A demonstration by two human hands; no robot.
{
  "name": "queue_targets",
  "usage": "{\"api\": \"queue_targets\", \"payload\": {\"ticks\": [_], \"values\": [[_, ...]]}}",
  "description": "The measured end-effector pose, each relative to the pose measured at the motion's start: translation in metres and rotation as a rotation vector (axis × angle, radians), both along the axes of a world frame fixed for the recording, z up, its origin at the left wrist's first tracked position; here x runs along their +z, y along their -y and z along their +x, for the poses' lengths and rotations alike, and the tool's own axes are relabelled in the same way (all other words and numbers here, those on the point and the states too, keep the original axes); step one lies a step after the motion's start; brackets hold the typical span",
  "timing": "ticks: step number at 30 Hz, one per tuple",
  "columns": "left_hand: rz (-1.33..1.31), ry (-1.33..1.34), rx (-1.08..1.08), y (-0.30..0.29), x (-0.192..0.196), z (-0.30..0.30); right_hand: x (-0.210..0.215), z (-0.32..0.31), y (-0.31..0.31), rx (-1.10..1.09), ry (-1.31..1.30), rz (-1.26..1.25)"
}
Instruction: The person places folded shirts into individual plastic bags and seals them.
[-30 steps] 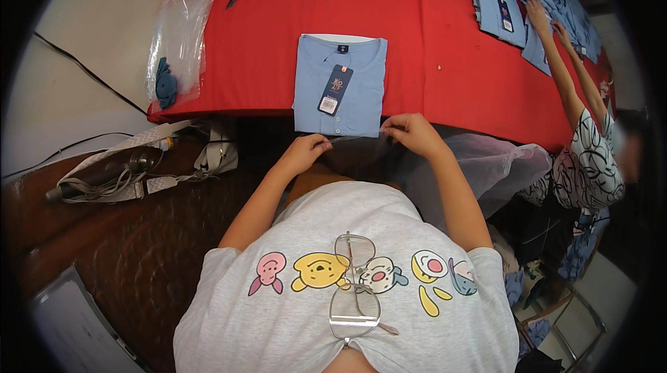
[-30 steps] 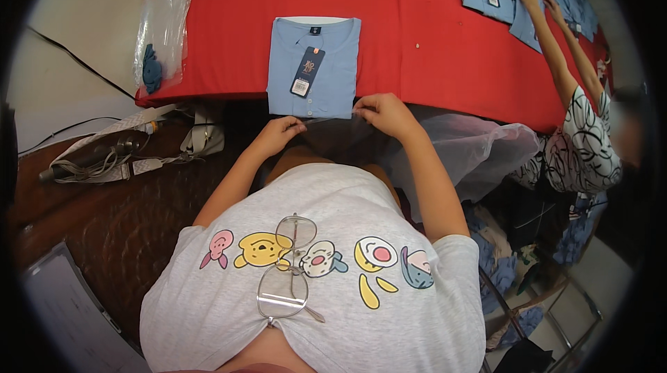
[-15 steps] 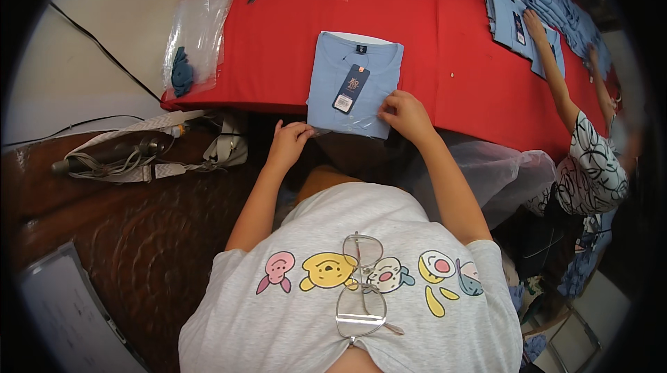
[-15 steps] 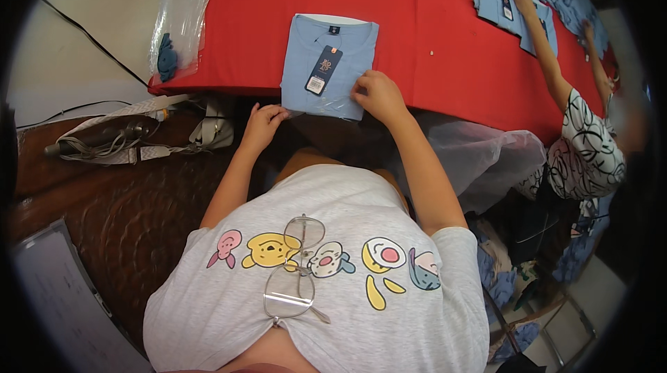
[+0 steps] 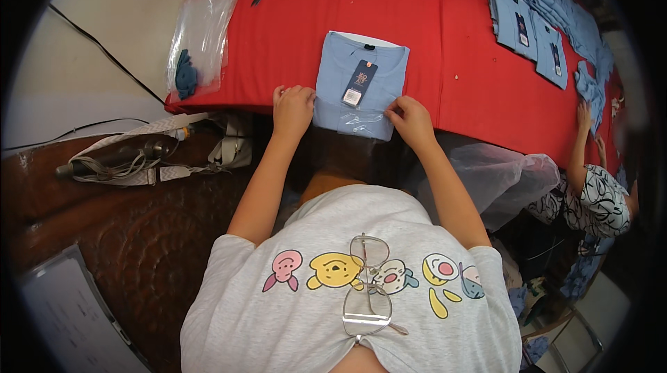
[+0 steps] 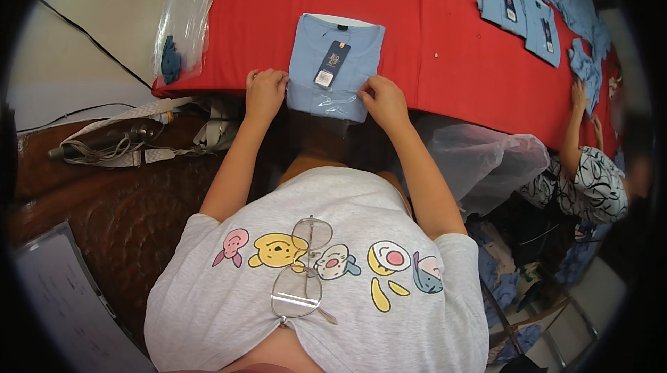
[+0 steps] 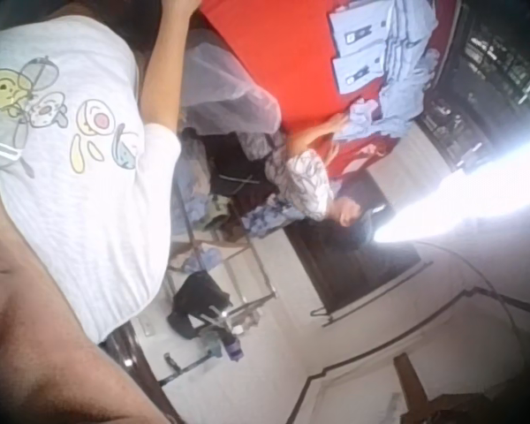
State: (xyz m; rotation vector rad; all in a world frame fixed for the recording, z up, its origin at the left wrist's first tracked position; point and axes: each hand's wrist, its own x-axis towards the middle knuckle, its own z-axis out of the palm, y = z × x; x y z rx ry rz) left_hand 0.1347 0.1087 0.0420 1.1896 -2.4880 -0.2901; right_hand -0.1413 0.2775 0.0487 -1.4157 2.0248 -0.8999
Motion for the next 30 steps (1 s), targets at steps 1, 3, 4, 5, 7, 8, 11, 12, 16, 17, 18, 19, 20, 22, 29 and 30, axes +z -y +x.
{"api": "queue_targets", "payload": {"ticks": [1,3,4,5,7,8,11,12,16,17,18,19,20,22,29,30], "values": [[-0.009,-0.004,-0.001,0.004,0.002,-0.005,0.0,-0.001,-0.001,-0.014,0.013,0.006],[-0.005,-0.025,-0.005,0.009,0.009,-0.011,0.0,-0.006,-0.007,0.006,0.124,0.015],[0.008,-0.041,-0.008,0.009,0.015,-0.014,0.0,-0.009,-0.011,0.015,0.181,0.019],[0.02,-0.058,-0.011,0.008,0.018,-0.017,-0.001,-0.012,-0.015,0.034,0.233,0.0],[0.015,-0.142,-0.023,0.007,0.018,-0.018,-0.003,-0.014,-0.021,0.078,0.338,-0.038],[0.012,-0.184,-0.03,0.007,0.018,-0.019,-0.005,-0.013,-0.022,0.045,0.361,-0.029],[0.004,-0.254,-0.003,0.011,0.007,-0.026,-0.006,-0.01,-0.019,-0.056,0.359,0.0],[0.02,-0.208,0.008,0.013,0.004,-0.03,-0.007,-0.008,-0.017,-0.092,0.313,0.011],[-0.019,-0.13,0.07,0.021,-0.01,-0.054,-0.013,-0.009,-0.006,-0.186,0.182,0.028],[-0.054,-0.136,0.091,0.022,-0.014,-0.064,-0.014,-0.01,-0.006,-0.186,0.186,0.031],[-0.062,-0.141,0.026,0.023,-0.013,-0.078,-0.011,-0.011,-0.006,-0.191,0.188,0.037],[-0.068,-0.144,-0.042,0.024,-0.006,-0.094,-0.011,-0.012,-0.009,-0.2,0.192,0.046],[-0.074,-0.148,-0.11,0.024,-0.002,-0.109,-0.011,-0.012,-0.012,-0.204,0.222,0.03],[-0.133,-0.172,-0.145,0.029,-0.007,-0.136,-0.011,-0.011,-0.019,-0.201,0.278,-0.002],[-0.018,-0.237,-0.333,0.042,-0.042,-0.149,-0.005,-0.005,-0.029,-0.271,0.325,0.019],[-0.008,-0.265,-0.353,0.045,-0.041,-0.151,-0.006,-0.007,-0.026,-0.28,0.311,0.018]]}}
